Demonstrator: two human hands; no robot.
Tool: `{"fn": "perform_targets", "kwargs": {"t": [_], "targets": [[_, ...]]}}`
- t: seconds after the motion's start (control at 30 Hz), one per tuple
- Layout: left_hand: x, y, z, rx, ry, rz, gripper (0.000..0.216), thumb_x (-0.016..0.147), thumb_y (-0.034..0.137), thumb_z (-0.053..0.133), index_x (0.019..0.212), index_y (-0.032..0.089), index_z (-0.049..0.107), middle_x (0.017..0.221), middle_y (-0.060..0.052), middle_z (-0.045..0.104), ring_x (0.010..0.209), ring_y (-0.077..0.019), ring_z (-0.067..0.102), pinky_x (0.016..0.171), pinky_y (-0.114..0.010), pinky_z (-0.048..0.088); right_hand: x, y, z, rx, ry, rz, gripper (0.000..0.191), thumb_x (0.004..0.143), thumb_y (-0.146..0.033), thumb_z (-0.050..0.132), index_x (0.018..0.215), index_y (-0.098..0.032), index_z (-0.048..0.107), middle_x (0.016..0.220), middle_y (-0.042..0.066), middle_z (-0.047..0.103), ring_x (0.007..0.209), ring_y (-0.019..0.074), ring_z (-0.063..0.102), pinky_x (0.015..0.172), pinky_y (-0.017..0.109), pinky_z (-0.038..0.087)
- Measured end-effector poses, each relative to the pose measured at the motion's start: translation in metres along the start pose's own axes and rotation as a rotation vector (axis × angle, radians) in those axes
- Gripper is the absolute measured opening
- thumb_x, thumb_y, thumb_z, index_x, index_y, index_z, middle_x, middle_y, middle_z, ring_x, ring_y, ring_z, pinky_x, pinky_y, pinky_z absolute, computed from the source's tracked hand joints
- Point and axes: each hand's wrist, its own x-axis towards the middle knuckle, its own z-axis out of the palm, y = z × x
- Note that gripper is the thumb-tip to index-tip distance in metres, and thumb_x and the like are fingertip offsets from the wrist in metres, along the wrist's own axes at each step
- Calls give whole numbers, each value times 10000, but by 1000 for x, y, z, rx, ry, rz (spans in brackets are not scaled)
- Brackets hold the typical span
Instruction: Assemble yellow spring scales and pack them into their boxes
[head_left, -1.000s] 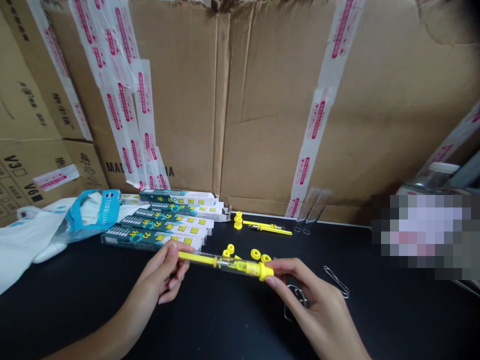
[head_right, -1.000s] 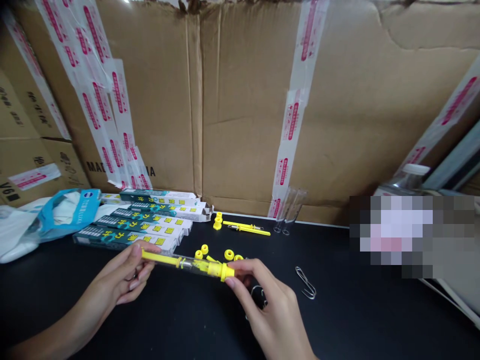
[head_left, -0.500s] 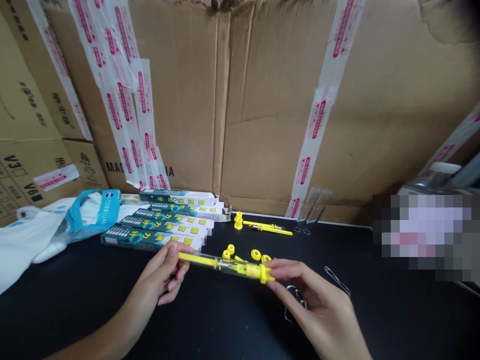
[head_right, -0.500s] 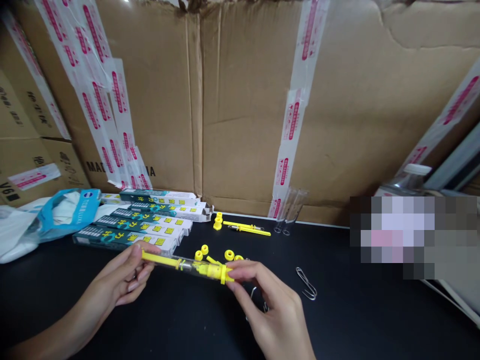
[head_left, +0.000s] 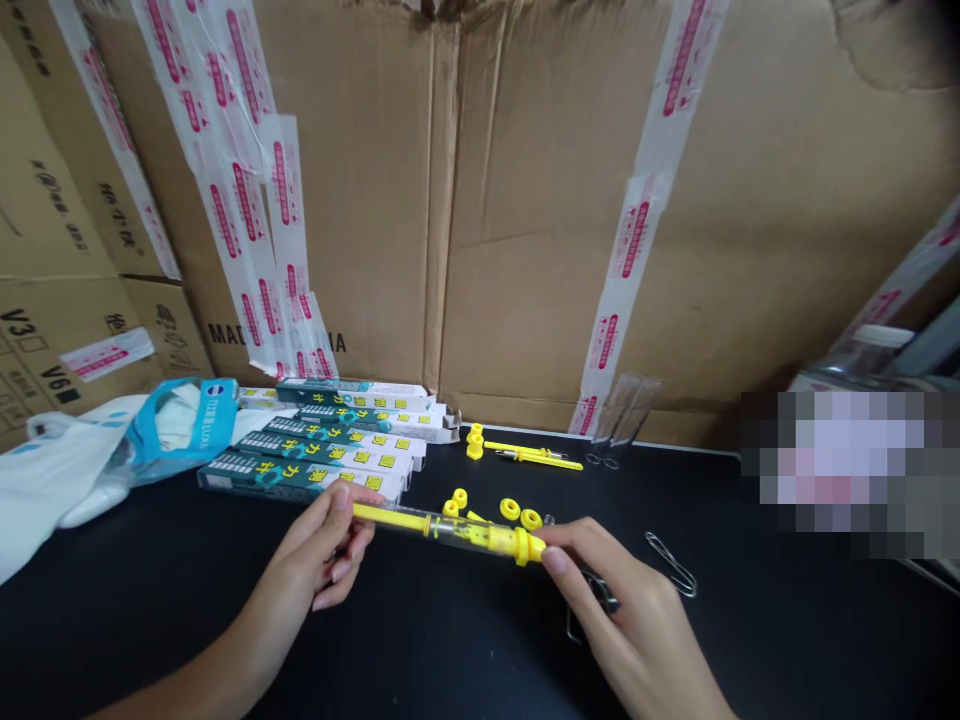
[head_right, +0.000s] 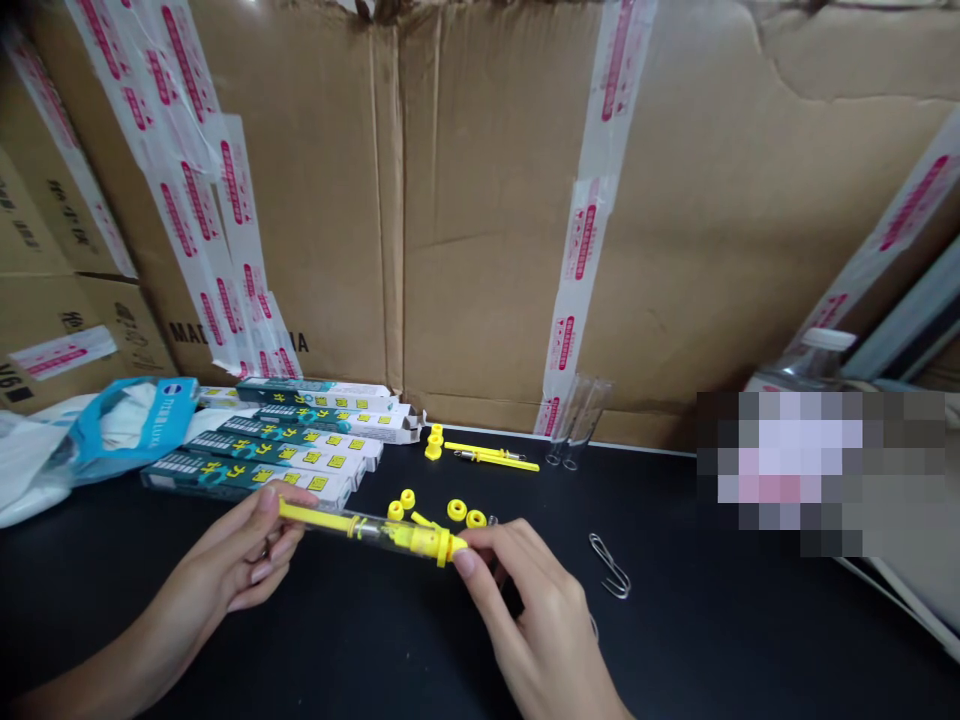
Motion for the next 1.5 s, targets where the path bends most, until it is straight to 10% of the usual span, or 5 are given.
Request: {"fn": "perform_targets", "kwargs": {"t": [0.13, 0.67, 0.93, 1.23, 1.5], "targets": [[0, 0, -1, 5, 1, 3, 432, 835, 603, 672, 921, 197, 552, 610, 66, 433, 428, -53, 316, 355, -123, 201, -2, 3, 5, -21, 50, -8, 273, 912, -385, 653, 1154, -286, 574, 925, -10, 705, 731, 155, 685, 682, 244, 571], [-1, 1, 1, -7, -4, 18, 370, 848, 536, 692, 935, 195, 579, 622, 50, 458, 426, -61, 324, 346, -124, 184, 0, -6, 0, 39, -65, -77, 331, 1039, -270, 410, 766, -233, 594, 714, 3, 614, 644, 159, 611, 609, 255, 487], [5, -6, -5, -12, 37, 31, 541, 762, 678, 708, 975, 201, 567, 619, 63, 442, 441, -61, 321, 324, -103, 195, -3, -1, 2, -70, -3, -57, 268, 952, -371, 592, 1187, -263, 521, 959, 26, 671, 805, 191, 664, 708, 289, 553], [15, -18, -11, -20, 34, 31, 587, 726, 709, 710, 985, 210, 540, 586, 81, 414, 403, -55, 277, 288, -112, 137, -1, 0, 4, 1, -35, -73, 85, 987, -304, 551, 1011, -254, 616, 860, 13, 662, 753, 182, 652, 662, 274, 525], [5, -8, -4, -30, 8, 42, 463, 808, 612, 693, 965, 204, 540, 605, 61, 448, 402, -54, 326, 319, -118, 165, 2, -5, 2, 35, -139, -55, 359, 1048, -296, 385, 778, -233, 613, 726, 3, 633, 672, 167, 606, 640, 278, 462]]}}
